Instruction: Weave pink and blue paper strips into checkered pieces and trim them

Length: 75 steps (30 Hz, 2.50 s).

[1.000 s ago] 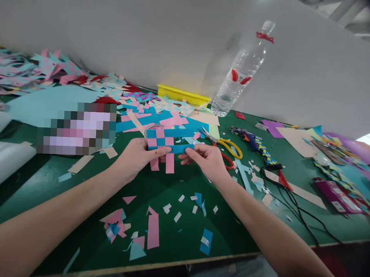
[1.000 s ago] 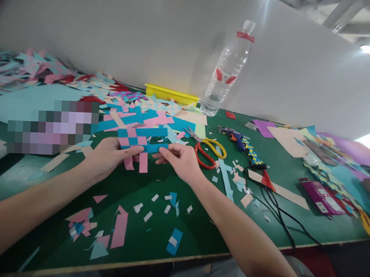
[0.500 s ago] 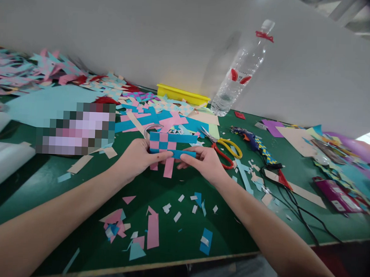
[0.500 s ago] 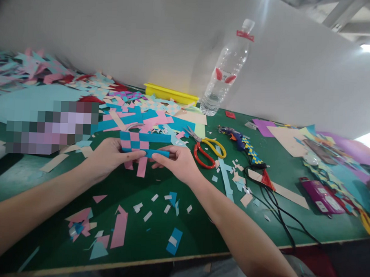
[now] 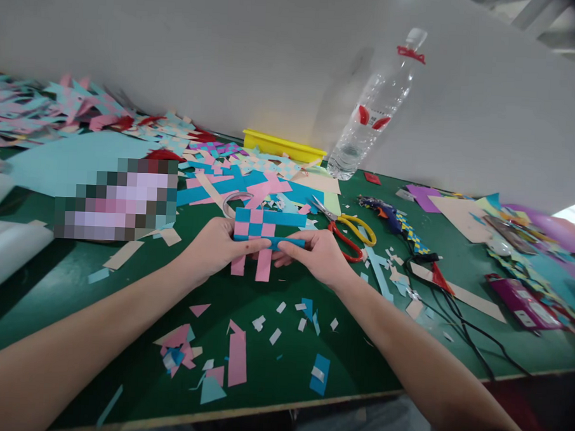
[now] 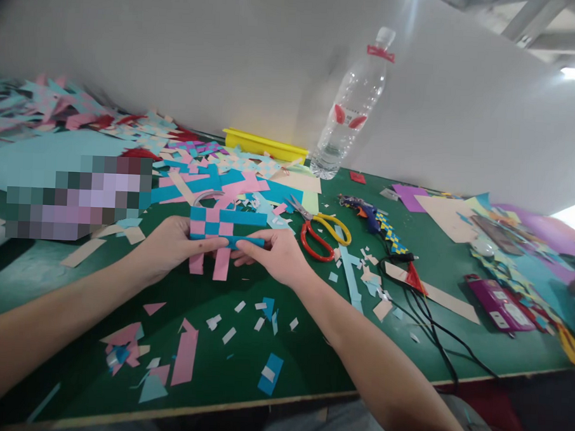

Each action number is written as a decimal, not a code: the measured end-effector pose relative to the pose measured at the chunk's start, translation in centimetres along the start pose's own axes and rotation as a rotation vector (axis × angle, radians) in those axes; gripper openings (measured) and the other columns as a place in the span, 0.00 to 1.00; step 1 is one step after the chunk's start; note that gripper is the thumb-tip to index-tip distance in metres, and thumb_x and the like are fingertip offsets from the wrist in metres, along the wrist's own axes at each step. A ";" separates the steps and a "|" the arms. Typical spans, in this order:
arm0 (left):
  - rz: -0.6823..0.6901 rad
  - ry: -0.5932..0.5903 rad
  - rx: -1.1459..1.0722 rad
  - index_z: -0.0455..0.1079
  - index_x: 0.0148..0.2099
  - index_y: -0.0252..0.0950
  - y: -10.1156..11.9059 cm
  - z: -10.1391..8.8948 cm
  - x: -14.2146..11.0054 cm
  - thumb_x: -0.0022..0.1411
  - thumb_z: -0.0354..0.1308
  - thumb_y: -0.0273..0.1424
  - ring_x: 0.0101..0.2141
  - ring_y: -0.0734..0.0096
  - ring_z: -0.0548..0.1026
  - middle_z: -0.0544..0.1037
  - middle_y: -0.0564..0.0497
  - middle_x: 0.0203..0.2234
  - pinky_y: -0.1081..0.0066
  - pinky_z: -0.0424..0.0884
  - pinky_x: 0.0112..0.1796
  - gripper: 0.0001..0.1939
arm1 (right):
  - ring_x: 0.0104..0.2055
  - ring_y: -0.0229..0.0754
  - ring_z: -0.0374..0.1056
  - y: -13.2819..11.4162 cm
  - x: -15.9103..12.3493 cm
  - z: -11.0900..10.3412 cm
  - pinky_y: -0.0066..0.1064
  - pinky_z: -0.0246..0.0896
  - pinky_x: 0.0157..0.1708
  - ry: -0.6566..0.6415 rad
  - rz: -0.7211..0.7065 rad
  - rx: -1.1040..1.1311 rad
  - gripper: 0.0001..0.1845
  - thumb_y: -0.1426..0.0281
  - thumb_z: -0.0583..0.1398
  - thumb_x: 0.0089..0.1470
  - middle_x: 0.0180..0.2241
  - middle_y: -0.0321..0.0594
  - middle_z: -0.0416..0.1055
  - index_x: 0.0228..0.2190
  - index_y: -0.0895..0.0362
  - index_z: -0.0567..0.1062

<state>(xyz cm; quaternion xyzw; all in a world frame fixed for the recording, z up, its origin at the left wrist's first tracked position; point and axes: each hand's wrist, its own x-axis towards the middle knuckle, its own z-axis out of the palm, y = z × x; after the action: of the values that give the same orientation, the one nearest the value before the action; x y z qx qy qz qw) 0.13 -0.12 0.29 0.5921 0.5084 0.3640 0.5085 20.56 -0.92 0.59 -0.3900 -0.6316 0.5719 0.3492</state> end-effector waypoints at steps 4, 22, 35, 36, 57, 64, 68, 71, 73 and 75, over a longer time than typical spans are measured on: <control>0.004 -0.007 -0.003 0.75 0.25 0.34 -0.2 0.1 0.1 0.45 0.69 0.38 0.26 0.71 0.75 0.79 0.52 0.24 0.76 0.70 0.27 0.12 | 0.31 0.41 0.76 0.0 0.0 0.0 0.32 0.73 0.34 0.018 0.007 0.011 0.18 0.59 0.64 0.47 0.30 0.43 0.79 0.35 0.60 0.79; 0.016 -0.038 0.116 0.76 0.26 0.36 0.1 0.0 0.0 0.45 0.68 0.32 0.25 0.70 0.74 0.79 0.55 0.22 0.76 0.70 0.26 0.05 | 0.30 0.41 0.76 0.1 0.0 -0.2 0.33 0.73 0.34 -0.035 0.087 0.017 0.21 0.58 0.65 0.45 0.30 0.45 0.78 0.34 0.63 0.79; 0.021 -0.073 0.107 0.77 0.27 0.38 0.0 0.0 0.0 0.46 0.68 0.33 0.28 0.66 0.76 0.81 0.53 0.26 0.73 0.72 0.29 0.06 | 0.30 0.42 0.76 0.1 -0.2 0.0 0.34 0.74 0.33 -0.011 0.055 0.029 0.20 0.58 0.67 0.41 0.30 0.45 0.78 0.32 0.61 0.81; 0.018 -0.072 0.098 0.77 0.27 0.38 0.0 0.0 0.0 0.45 0.68 0.33 0.28 0.66 0.77 0.81 0.53 0.25 0.73 0.72 0.30 0.06 | 0.30 0.42 0.76 0.0 -0.2 0.0 0.34 0.74 0.33 -0.008 0.054 0.025 0.20 0.58 0.67 0.41 0.31 0.45 0.78 0.32 0.62 0.81; 0.022 -0.071 0.100 0.78 0.27 0.38 0.2 0.1 -0.1 0.44 0.69 0.31 0.28 0.66 0.77 0.81 0.54 0.25 0.73 0.73 0.30 0.05 | 0.30 0.43 0.76 0.0 -0.2 -0.2 0.32 0.74 0.32 -0.029 0.054 0.010 0.19 0.58 0.67 0.41 0.31 0.45 0.78 0.30 0.62 0.80; 0.037 -0.063 0.127 0.77 0.28 0.38 -0.2 -0.1 0.1 0.45 0.68 0.32 0.29 0.65 0.77 0.81 0.53 0.26 0.72 0.72 0.30 0.06 | 0.30 0.43 0.76 -0.1 -0.1 -0.2 0.33 0.74 0.33 -0.033 0.098 -0.014 0.22 0.56 0.66 0.41 0.32 0.47 0.78 0.33 0.62 0.80; 0.023 -0.024 0.142 0.75 0.25 0.37 0.1 -0.1 0.0 0.45 0.68 0.34 0.25 0.67 0.75 0.79 0.54 0.22 0.73 0.71 0.27 0.07 | 0.30 0.42 0.76 -0.1 0.0 -0.4 0.32 0.74 0.33 -0.003 0.121 0.005 0.20 0.58 0.66 0.42 0.31 0.46 0.79 0.33 0.62 0.80; 0.021 0.020 0.145 0.73 0.22 0.37 0.2 -0.1 0.0 0.44 0.68 0.36 0.23 0.68 0.74 0.77 0.54 0.19 0.73 0.69 0.25 0.10 | 0.30 0.42 0.76 -0.1 0.1 -0.7 0.33 0.74 0.34 0.031 0.113 0.011 0.18 0.59 0.66 0.43 0.30 0.45 0.79 0.32 0.61 0.79; 0.020 0.035 0.139 0.73 0.22 0.36 0.0 -0.2 0.2 0.44 0.68 0.37 0.23 0.68 0.74 0.78 0.53 0.20 0.73 0.70 0.25 0.11 | 0.31 0.42 0.76 -0.2 0.1 -0.9 0.34 0.74 0.35 0.038 0.117 0.000 0.18 0.59 0.66 0.43 0.30 0.45 0.79 0.32 0.61 0.79; 0.021 0.048 0.128 0.74 0.25 0.36 -0.4 -0.4 0.4 0.44 0.68 0.39 0.25 0.66 0.75 0.79 0.51 0.23 0.72 0.71 0.27 0.12 | 0.30 0.42 0.76 -0.3 0.2 -1.1 0.35 0.73 0.35 0.049 0.120 -0.015 0.19 0.58 0.67 0.42 0.30 0.45 0.79 0.31 0.61 0.79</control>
<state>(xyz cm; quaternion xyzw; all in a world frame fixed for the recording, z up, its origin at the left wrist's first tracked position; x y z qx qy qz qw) -0.23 0.32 -0.04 0.6196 0.5365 0.3504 0.4534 21.42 -0.31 0.96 -0.4436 -0.6026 0.5775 0.3265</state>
